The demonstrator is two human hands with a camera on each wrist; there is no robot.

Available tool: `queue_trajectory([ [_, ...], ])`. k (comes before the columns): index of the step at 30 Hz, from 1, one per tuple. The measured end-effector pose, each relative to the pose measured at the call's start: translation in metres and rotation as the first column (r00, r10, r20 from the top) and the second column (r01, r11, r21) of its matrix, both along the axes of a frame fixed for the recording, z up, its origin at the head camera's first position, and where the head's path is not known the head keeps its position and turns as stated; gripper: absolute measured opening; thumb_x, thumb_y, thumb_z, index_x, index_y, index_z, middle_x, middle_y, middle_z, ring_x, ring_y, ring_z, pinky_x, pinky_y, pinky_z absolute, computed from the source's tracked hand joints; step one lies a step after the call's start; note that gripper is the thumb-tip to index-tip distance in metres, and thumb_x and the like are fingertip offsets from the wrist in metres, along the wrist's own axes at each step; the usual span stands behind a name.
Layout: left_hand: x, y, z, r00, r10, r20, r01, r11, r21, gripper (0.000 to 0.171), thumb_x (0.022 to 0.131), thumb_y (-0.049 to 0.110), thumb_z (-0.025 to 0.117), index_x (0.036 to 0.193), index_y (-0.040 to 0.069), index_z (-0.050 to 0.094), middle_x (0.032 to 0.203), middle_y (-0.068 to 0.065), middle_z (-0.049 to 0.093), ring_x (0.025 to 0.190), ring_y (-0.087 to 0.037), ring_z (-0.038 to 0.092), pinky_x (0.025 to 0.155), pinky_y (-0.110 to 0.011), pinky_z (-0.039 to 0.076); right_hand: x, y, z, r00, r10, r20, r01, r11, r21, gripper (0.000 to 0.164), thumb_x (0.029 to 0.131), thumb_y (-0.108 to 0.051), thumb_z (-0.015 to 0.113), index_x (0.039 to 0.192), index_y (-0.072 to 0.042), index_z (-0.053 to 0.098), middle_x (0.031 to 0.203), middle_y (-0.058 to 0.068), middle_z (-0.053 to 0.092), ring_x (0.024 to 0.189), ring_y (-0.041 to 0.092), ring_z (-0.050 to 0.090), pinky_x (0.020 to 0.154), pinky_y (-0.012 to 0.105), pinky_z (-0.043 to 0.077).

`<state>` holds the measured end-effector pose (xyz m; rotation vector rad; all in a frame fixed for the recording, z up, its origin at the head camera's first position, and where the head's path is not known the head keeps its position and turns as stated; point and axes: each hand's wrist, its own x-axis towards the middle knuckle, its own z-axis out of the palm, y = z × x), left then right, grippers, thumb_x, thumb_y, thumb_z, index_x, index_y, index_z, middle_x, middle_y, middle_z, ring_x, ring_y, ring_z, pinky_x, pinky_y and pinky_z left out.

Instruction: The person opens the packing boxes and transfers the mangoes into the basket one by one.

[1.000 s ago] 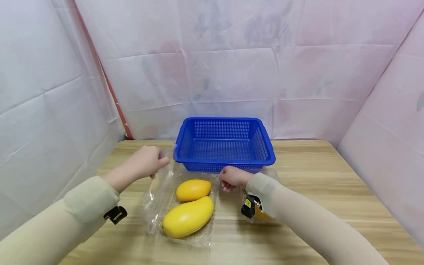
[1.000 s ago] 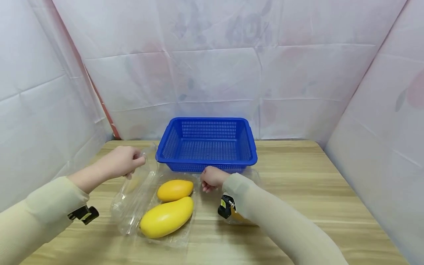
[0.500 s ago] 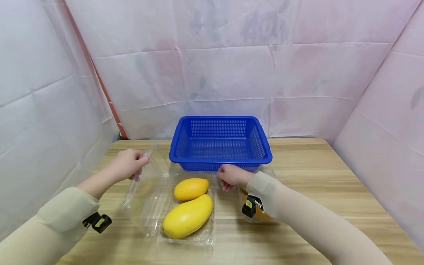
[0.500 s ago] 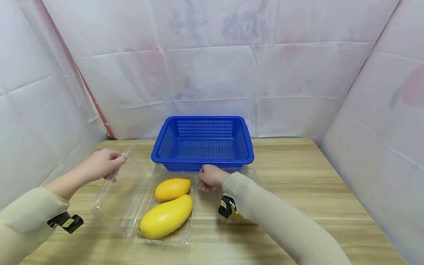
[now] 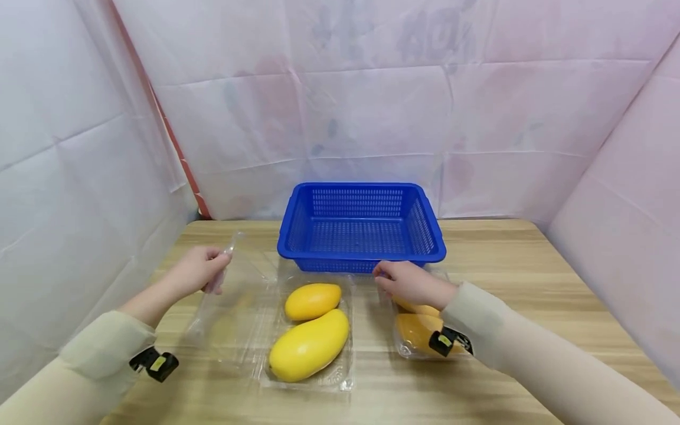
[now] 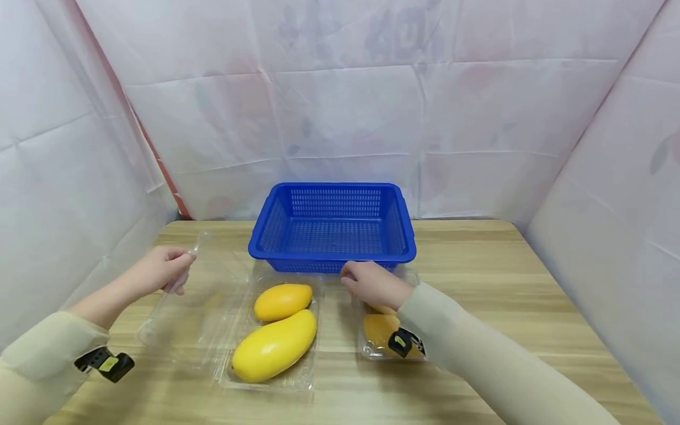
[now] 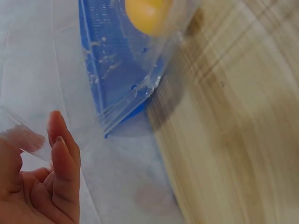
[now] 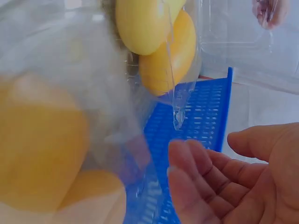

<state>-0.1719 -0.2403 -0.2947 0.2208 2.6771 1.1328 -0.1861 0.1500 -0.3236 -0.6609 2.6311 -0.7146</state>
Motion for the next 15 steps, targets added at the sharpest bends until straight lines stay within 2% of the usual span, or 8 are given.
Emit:
queue_trajectory([
  [3, 0.002, -0.005, -0.003, 1.000, 0.003, 0.019, -0.004, 1.000, 0.030, 0.045, 0.101, 0.028, 0.039, 0.065, 0.003, 0.049, 0.053, -0.006, 0.055, 0.049, -0.021, 0.053, 0.049, -0.034, 0.046, 0.009, 0.012, 0.002, 0.993, 0.036, -0.110, -0.033, 0.999, 0.027, 0.022, 0.095, -0.016, 0.052, 0.109, -0.002, 0.061, 0.094, 0.003, 0.063, 0.083, 0.017, 0.058, 0.078, 0.037, 0.050],
  [5, 0.002, -0.008, -0.006, 0.999, -0.007, 0.037, 0.005, 0.999, 0.049, 0.044, 0.101, 0.028, 0.040, 0.065, 0.003, 0.048, 0.054, -0.006, 0.054, 0.050, -0.021, 0.053, 0.049, -0.034, 0.046, 0.015, 0.022, 0.001, 0.989, 0.049, -0.139, -0.045, 0.999, 0.028, 0.024, 0.094, -0.018, 0.053, 0.110, -0.002, 0.061, 0.103, 0.006, 0.063, 0.093, 0.022, 0.059, 0.083, 0.041, 0.048],
  [10, 0.002, -0.016, -0.014, 0.995, -0.042, 0.086, 0.032, 0.993, 0.112, 0.040, 0.101, 0.026, 0.040, 0.068, 0.003, 0.045, 0.055, -0.005, 0.050, 0.051, -0.019, 0.052, 0.051, -0.034, 0.049, 0.025, 0.042, -0.003, 0.986, 0.067, -0.152, -0.067, 0.998, 0.007, 0.033, 0.093, -0.023, 0.057, 0.116, 0.000, 0.058, 0.118, 0.016, 0.057, 0.111, 0.035, 0.052, 0.092, 0.050, 0.042],
  [15, 0.004, -0.026, -0.022, 0.990, -0.042, 0.137, 0.031, 0.996, 0.083, 0.037, 0.101, 0.025, 0.037, 0.079, -0.001, 0.051, 0.057, -0.006, 0.054, 0.048, -0.017, 0.050, 0.047, -0.033, 0.046, 0.030, 0.054, -0.008, 0.983, 0.073, -0.170, -0.071, 0.997, 0.015, 0.043, 0.091, -0.026, 0.060, 0.122, 0.003, 0.055, 0.134, 0.026, 0.043, 0.123, 0.045, 0.038, 0.098, 0.057, 0.032],
])
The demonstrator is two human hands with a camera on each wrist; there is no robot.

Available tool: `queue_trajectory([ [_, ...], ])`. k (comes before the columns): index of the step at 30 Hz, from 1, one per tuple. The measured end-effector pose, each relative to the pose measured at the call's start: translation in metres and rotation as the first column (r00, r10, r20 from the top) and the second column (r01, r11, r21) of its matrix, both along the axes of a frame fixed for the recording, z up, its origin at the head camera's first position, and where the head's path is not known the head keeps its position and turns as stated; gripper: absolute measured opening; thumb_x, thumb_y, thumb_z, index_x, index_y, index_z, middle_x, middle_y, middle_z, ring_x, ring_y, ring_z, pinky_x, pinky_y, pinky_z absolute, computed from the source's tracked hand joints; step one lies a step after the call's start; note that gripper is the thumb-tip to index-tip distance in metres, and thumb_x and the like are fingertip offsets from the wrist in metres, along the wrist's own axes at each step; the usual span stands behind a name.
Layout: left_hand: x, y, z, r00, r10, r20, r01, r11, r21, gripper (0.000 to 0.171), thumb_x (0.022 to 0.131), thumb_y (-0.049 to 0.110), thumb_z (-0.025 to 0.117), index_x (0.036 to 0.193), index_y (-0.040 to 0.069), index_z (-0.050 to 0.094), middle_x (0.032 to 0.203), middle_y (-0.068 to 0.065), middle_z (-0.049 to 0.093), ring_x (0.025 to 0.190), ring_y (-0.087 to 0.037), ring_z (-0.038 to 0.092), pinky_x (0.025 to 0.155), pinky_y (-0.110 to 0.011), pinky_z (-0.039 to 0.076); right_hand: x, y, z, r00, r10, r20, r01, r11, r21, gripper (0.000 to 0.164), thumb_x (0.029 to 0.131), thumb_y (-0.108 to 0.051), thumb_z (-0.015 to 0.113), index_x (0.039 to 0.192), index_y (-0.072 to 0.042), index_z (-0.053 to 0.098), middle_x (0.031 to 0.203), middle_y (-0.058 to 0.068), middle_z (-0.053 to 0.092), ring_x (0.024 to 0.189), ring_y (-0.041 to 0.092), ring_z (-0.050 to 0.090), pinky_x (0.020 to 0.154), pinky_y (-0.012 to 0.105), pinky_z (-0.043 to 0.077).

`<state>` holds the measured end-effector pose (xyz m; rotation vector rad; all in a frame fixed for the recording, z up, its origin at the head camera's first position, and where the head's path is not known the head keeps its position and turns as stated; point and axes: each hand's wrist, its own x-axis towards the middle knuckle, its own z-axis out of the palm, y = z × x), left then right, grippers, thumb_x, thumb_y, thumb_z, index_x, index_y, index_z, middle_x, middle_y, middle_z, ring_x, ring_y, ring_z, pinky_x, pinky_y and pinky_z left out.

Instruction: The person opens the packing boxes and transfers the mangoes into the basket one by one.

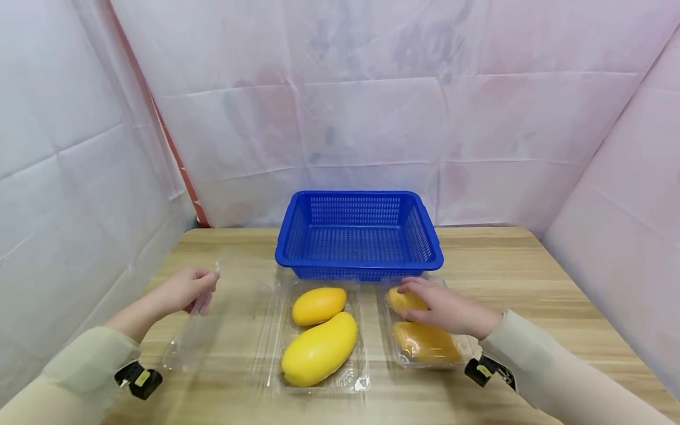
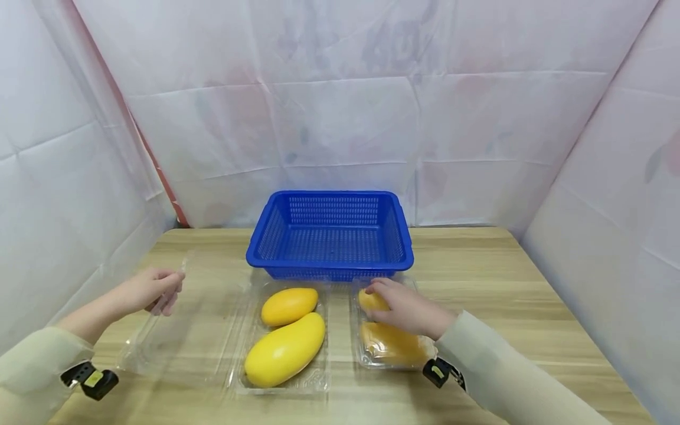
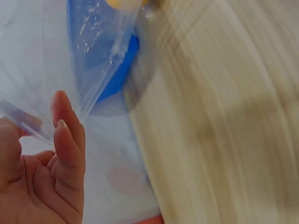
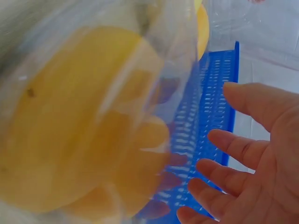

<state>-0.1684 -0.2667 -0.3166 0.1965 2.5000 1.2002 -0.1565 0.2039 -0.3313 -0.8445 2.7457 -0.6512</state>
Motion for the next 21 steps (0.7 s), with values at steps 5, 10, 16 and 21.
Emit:
queue_trajectory([
  [5, 0.004, -0.010, -0.009, 0.998, 0.026, 0.051, -0.024, 0.999, -0.040, 0.040, 0.101, 0.024, 0.034, 0.101, -0.011, 0.055, 0.061, -0.008, 0.057, 0.049, -0.015, 0.052, 0.045, -0.028, 0.044, 0.002, 0.004, -0.003, 1.000, 0.025, -0.011, -0.025, 1.000, 0.008, 0.052, 0.089, -0.028, 0.062, 0.129, 0.003, 0.049, 0.141, 0.027, 0.035, 0.127, 0.048, 0.031, 0.100, 0.061, 0.026],
  [10, 0.000, -0.012, -0.015, 0.998, 0.016, 0.065, -0.012, 0.998, -0.066, 0.038, 0.099, 0.019, 0.037, 0.109, -0.014, 0.052, 0.064, -0.008, 0.057, 0.052, -0.016, 0.057, 0.044, -0.025, 0.042, 0.006, 0.007, 0.000, 1.000, 0.012, 0.002, -0.012, 1.000, -0.010, 0.053, 0.090, -0.030, 0.062, 0.131, 0.001, 0.048, 0.144, 0.023, 0.032, 0.128, 0.046, 0.031, 0.099, 0.060, 0.028],
  [16, -0.006, -0.010, -0.022, 0.999, -0.019, -0.028, 0.012, 0.976, -0.219, 0.032, 0.096, 0.016, 0.040, 0.097, -0.011, 0.058, 0.066, -0.005, 0.056, 0.053, -0.016, 0.055, 0.046, -0.029, 0.043, 0.001, 0.013, 0.008, 0.978, -0.104, -0.182, 0.078, 0.987, -0.141, 0.033, 0.089, -0.011, 0.062, 0.117, 0.004, 0.056, 0.118, 0.019, 0.057, 0.110, 0.037, 0.052, 0.091, 0.052, 0.042],
  [21, 0.001, -0.011, -0.030, 0.995, -0.050, -0.082, 0.017, 0.931, -0.364, 0.027, 0.093, 0.013, 0.045, 0.069, 0.004, 0.052, 0.058, -0.001, 0.047, 0.050, -0.013, 0.049, 0.048, -0.030, 0.040, -0.017, 0.019, 0.010, 0.937, -0.278, -0.213, 0.242, 0.953, -0.181, 0.050, 0.091, -0.026, 0.061, 0.126, 0.008, 0.048, 0.124, 0.025, 0.050, 0.112, 0.041, 0.049, 0.092, 0.055, 0.039],
])
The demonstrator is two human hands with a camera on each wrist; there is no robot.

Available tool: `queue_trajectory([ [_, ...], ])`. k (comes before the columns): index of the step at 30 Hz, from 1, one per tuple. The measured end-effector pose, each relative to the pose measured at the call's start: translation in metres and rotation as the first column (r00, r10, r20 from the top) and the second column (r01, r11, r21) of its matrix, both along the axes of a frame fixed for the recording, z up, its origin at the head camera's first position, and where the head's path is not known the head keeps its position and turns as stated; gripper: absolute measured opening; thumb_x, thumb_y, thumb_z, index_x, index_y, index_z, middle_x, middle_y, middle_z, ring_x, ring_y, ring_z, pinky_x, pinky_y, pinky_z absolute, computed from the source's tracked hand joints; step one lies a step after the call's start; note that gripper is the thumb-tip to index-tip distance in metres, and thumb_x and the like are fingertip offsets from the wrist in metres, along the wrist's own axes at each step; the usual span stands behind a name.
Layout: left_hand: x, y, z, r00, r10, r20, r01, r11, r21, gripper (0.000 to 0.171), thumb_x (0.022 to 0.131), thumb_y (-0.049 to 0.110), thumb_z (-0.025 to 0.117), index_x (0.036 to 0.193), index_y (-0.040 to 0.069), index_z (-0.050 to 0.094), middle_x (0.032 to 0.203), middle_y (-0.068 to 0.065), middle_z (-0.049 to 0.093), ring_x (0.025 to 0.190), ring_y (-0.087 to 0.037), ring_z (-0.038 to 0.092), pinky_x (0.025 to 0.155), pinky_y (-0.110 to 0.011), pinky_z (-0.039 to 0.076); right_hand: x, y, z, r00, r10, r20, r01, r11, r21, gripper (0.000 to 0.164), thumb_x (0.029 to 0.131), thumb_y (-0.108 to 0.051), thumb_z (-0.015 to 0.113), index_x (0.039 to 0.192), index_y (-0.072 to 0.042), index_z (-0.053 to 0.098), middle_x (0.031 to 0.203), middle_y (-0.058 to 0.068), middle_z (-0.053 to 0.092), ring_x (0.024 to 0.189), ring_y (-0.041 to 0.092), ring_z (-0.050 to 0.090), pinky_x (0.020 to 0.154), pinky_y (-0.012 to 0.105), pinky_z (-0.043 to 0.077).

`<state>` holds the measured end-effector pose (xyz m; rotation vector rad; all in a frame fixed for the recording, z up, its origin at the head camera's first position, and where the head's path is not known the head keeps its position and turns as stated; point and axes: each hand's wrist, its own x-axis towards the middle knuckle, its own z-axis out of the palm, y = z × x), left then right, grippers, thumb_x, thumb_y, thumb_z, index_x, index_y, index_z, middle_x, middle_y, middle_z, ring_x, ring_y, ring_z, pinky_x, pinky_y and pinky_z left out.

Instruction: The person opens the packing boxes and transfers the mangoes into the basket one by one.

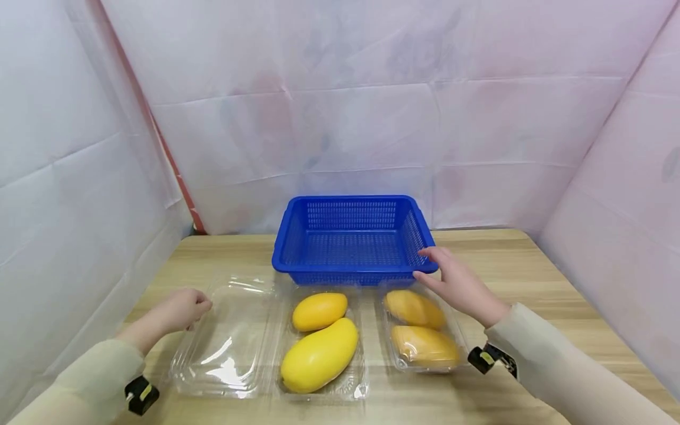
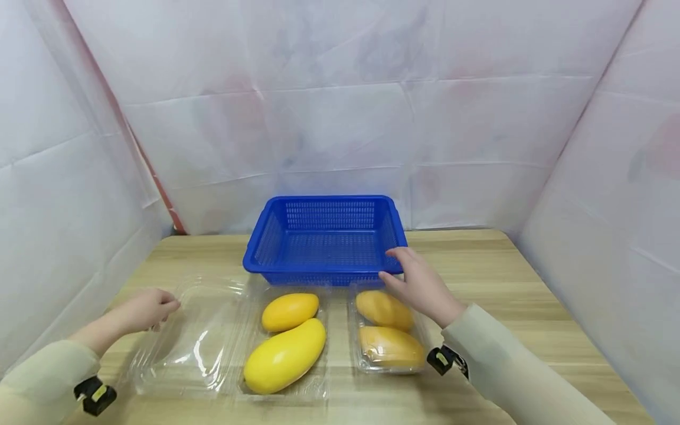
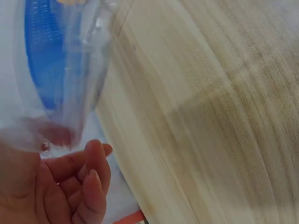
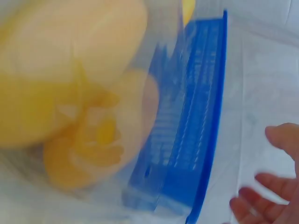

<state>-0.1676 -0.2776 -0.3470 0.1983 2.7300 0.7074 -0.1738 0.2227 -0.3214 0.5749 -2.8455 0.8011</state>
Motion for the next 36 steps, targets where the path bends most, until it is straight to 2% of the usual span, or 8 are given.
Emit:
queue_trajectory([
  [5, 0.004, 0.003, -0.006, 1.000, 0.015, -0.023, -0.017, 0.996, -0.092, 0.025, 0.091, 0.014, 0.049, 0.068, 0.007, 0.050, 0.057, -0.001, 0.047, 0.049, -0.013, 0.048, 0.049, -0.030, 0.039, -0.022, 0.009, -0.004, 0.993, -0.058, 0.101, 0.055, 0.998, 0.033, 0.085, 0.089, -0.044, 0.059, 0.141, 0.012, 0.021, 0.143, 0.035, 0.020, 0.128, 0.051, 0.024, 0.100, 0.062, 0.023],
  [10, 0.000, 0.007, -0.003, 1.000, 0.017, -0.018, -0.020, 0.985, -0.173, 0.024, 0.091, 0.019, 0.049, 0.072, 0.005, 0.052, 0.058, -0.002, 0.050, 0.049, -0.015, 0.050, 0.051, -0.032, 0.039, -0.036, 0.014, -0.011, 0.980, -0.072, 0.184, 0.072, 0.997, 0.009, 0.091, 0.089, -0.049, 0.055, 0.142, 0.012, 0.014, 0.140, 0.036, 0.022, 0.127, 0.050, 0.026, 0.101, 0.061, 0.023],
  [13, 0.000, 0.007, -0.005, 1.000, 0.027, 0.012, -0.025, 0.987, -0.160, 0.031, 0.089, 0.018, 0.051, 0.095, -0.012, 0.056, 0.063, -0.005, 0.052, 0.048, -0.015, 0.051, 0.054, -0.033, 0.041, -0.042, 0.014, -0.015, 0.965, -0.053, 0.255, 0.053, 0.999, 0.008, 0.096, 0.089, -0.052, 0.054, 0.142, 0.013, 0.007, 0.142, 0.036, 0.016, 0.130, 0.050, 0.022, 0.102, 0.060, 0.021],
  [18, 0.001, 0.008, -0.012, 0.999, 0.027, 0.046, -0.020, 0.990, -0.141, 0.059, 0.088, 0.018, 0.057, 0.123, -0.025, 0.037, 0.060, -0.005, 0.053, 0.045, -0.015, 0.051, 0.058, -0.034, 0.044, -0.046, 0.017, -0.021, 0.938, -0.031, 0.344, 0.025, 0.999, 0.023, 0.103, 0.090, -0.052, 0.052, 0.141, 0.015, -0.008, 0.146, 0.037, -0.007, 0.133, 0.051, 0.000, 0.105, 0.060, 0.010],
  [22, -0.006, 0.009, -0.007, 1.000, -0.031, -0.002, 0.029, 0.974, -0.223, 0.060, 0.089, 0.026, 0.059, 0.122, -0.022, 0.043, 0.089, -0.026, 0.062, 0.081, -0.037, 0.062, 0.078, -0.048, 0.046, -0.052, 0.021, -0.023, 0.933, 0.026, 0.359, -0.008, 0.999, -0.051, 0.102, 0.091, -0.048, 0.053, 0.142, 0.012, -0.012, 0.146, 0.036, -0.005, 0.133, 0.050, 0.002, 0.104, 0.062, 0.012],
  [27, -0.011, 0.030, 0.005, 0.988, -0.071, -0.134, 0.029, 0.957, -0.288, 0.061, 0.089, 0.033, 0.059, 0.127, -0.013, 0.046, 0.125, -0.034, 0.048, 0.113, -0.049, 0.046, 0.089, -0.059, 0.039, -0.065, 0.026, -0.028, 0.912, 0.109, 0.394, -0.049, 0.986, -0.160, 0.102, 0.088, -0.047, 0.058, 0.144, 0.005, -0.010, 0.141, 0.033, 0.018, 0.130, 0.045, 0.023, 0.103, 0.059, 0.020],
  [30, -0.008, 0.052, 0.014, 0.953, -0.133, -0.273, 0.049, 0.955, -0.293, 0.055, 0.088, 0.032, 0.061, 0.126, -0.006, 0.051, 0.124, -0.028, 0.052, 0.113, -0.044, 0.049, 0.087, -0.057, 0.042, -0.071, 0.029, -0.029, 0.897, 0.131, 0.422, -0.057, 0.981, -0.184, 0.101, 0.088, -0.047, 0.059, 0.145, 0.000, -0.010, 0.140, 0.029, 0.023, 0.130, 0.040, 0.026, 0.104, 0.057, 0.020],
  [36, 0.000, 0.094, 0.021, 0.815, -0.334, -0.474, 0.203, 0.930, -0.306, 0.042, 0.083, 0.027, 0.068, 0.116, 0.001, 0.062, 0.109, -0.014, 0.061, 0.097, -0.029, 0.060, 0.079, -0.045, 0.050, -0.070, 0.030, -0.025, 0.871, 0.135, 0.473, -0.068, 0.985, -0.156, 0.101, 0.089, -0.047, 0.057, 0.145, -0.002, -0.014, 0.146, 0.029, 0.014, 0.133, 0.042, 0.017, 0.104, 0.060, 0.016],
])
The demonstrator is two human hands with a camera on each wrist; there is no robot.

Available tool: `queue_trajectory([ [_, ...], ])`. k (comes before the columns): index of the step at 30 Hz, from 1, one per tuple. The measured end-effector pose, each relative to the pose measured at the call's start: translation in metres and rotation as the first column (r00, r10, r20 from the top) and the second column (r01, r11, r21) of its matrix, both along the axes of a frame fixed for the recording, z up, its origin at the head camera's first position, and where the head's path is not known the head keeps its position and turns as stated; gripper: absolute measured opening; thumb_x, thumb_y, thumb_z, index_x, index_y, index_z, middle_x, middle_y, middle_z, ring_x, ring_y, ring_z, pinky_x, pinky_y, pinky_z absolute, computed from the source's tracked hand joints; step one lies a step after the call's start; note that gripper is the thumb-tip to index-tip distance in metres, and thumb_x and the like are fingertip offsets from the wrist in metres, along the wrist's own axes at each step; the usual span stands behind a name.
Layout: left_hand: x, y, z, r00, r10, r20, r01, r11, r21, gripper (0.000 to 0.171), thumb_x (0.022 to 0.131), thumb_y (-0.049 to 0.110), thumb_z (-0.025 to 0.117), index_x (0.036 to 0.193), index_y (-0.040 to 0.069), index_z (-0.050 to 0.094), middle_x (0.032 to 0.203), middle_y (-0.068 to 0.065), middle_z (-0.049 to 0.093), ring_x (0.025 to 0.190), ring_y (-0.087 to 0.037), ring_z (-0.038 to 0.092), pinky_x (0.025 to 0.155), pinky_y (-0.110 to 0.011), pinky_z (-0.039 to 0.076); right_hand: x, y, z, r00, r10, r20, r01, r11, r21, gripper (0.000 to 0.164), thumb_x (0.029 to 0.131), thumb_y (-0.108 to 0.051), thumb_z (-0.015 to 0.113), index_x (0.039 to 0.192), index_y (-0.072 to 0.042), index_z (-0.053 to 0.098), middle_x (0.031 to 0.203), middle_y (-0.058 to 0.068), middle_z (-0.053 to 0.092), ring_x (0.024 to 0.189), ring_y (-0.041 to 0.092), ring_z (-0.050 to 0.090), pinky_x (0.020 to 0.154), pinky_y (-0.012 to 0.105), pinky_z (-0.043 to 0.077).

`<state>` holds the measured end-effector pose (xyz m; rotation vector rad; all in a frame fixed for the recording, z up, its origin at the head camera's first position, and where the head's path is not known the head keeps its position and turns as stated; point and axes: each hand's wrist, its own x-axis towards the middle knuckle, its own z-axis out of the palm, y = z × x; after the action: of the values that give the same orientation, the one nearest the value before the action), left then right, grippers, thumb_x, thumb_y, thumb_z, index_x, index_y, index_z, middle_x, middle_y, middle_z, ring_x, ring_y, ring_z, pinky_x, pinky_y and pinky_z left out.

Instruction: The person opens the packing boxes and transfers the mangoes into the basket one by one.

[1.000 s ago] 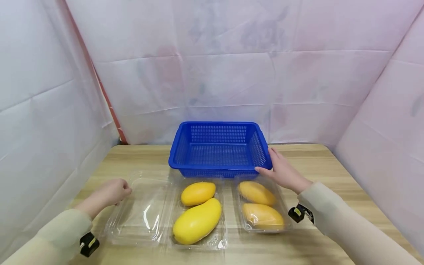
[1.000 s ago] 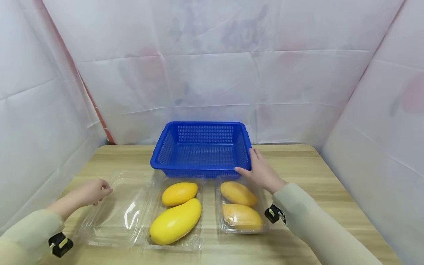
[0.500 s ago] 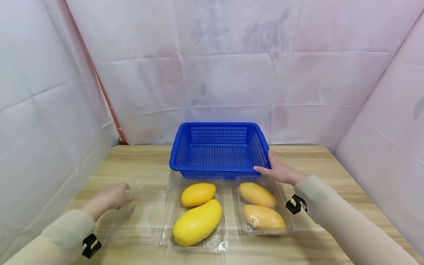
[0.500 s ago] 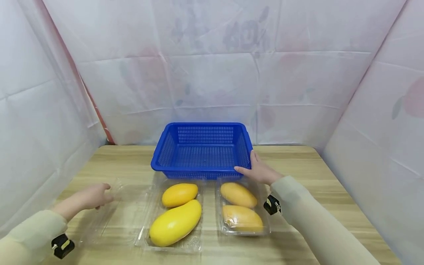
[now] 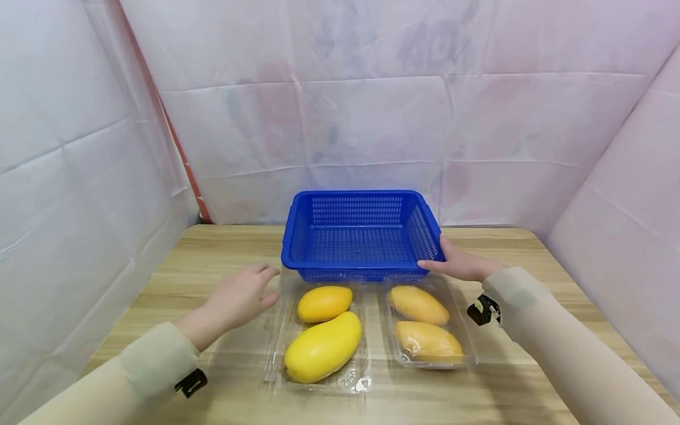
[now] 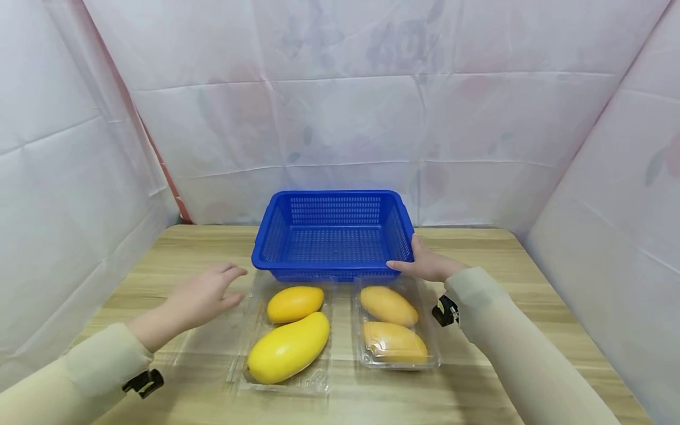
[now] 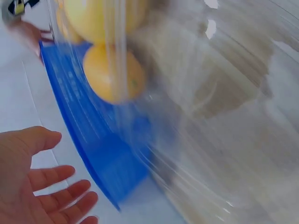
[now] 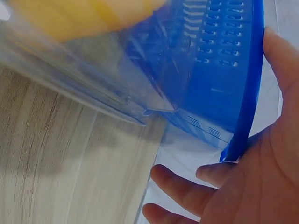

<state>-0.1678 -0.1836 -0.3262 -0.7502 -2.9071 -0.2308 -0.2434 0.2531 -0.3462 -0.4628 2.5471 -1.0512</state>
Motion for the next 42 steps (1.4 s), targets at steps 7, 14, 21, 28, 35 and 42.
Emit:
queue_trajectory([
  [7, 0.001, 0.034, -0.001, 0.990, -0.140, 0.025, 0.141, 0.988, -0.059, 0.041, 0.084, 0.028, 0.069, 0.118, 0.006, 0.061, 0.112, -0.008, 0.060, 0.097, -0.023, 0.059, 0.079, -0.039, 0.051, 0.005, -0.003, 0.009, 0.999, -0.010, 0.053, 0.006, 0.997, 0.075, 0.105, 0.091, -0.051, 0.051, 0.140, 0.004, -0.025, 0.147, 0.033, -0.011, 0.134, 0.049, -0.002, 0.102, 0.065, 0.009],
  [14, -0.007, 0.061, -0.015, 0.969, -0.199, 0.149, 0.222, 0.963, -0.156, 0.046, 0.086, 0.033, 0.066, 0.124, 0.008, 0.058, 0.114, -0.007, 0.056, 0.099, -0.022, 0.056, 0.080, -0.037, 0.050, 0.008, 0.000, 0.014, 0.993, -0.036, 0.114, 0.020, 0.990, 0.142, 0.107, 0.092, -0.053, 0.048, 0.137, 0.005, -0.029, 0.144, 0.034, -0.020, 0.133, 0.051, -0.007, 0.101, 0.066, 0.007],
  [21, -0.013, 0.070, -0.025, 0.962, -0.215, 0.166, 0.243, 0.954, -0.174, 0.046, 0.085, 0.031, 0.067, 0.125, 0.011, 0.055, 0.110, -0.007, 0.055, 0.091, -0.022, 0.055, 0.071, -0.038, 0.050, 0.005, -0.005, 0.017, 0.985, -0.027, 0.171, -0.001, 0.987, 0.158, 0.106, 0.092, -0.055, 0.046, 0.136, 0.003, -0.032, 0.144, 0.031, -0.025, 0.133, 0.048, -0.012, 0.102, 0.065, 0.005],
  [28, -0.020, 0.080, -0.029, 0.958, -0.205, 0.199, 0.248, 0.944, -0.219, 0.056, 0.085, 0.034, 0.067, 0.135, 0.015, 0.048, 0.118, -0.009, 0.054, 0.099, -0.025, 0.054, 0.078, -0.040, 0.050, 0.007, -0.002, 0.018, 0.978, -0.051, 0.203, 0.016, 0.985, 0.170, 0.108, 0.091, -0.057, 0.044, 0.135, 0.002, -0.035, 0.143, 0.031, -0.027, 0.133, 0.049, -0.011, 0.102, 0.065, 0.005],
  [35, -0.020, 0.085, -0.028, 0.947, -0.167, 0.273, 0.234, 0.944, -0.234, 0.060, 0.086, 0.034, 0.066, 0.139, 0.017, 0.044, 0.128, -0.014, 0.049, 0.111, -0.031, 0.052, 0.088, -0.044, 0.047, 0.010, -0.001, 0.019, 0.977, -0.054, 0.208, 0.022, 0.988, 0.153, 0.107, 0.092, -0.056, 0.045, 0.135, 0.002, -0.035, 0.143, 0.031, -0.028, 0.133, 0.049, -0.012, 0.102, 0.066, 0.004],
  [42, -0.021, 0.086, -0.034, 0.936, -0.159, 0.314, 0.227, 0.954, -0.195, 0.059, 0.088, 0.034, 0.064, 0.141, 0.019, 0.041, 0.128, -0.013, 0.049, 0.112, -0.030, 0.052, 0.091, -0.044, 0.044, 0.009, -0.004, 0.019, 0.979, -0.045, 0.200, 0.016, 0.990, 0.143, 0.108, 0.091, -0.055, 0.047, 0.135, 0.003, -0.033, 0.143, 0.032, -0.026, 0.133, 0.049, -0.010, 0.102, 0.065, 0.005],
])
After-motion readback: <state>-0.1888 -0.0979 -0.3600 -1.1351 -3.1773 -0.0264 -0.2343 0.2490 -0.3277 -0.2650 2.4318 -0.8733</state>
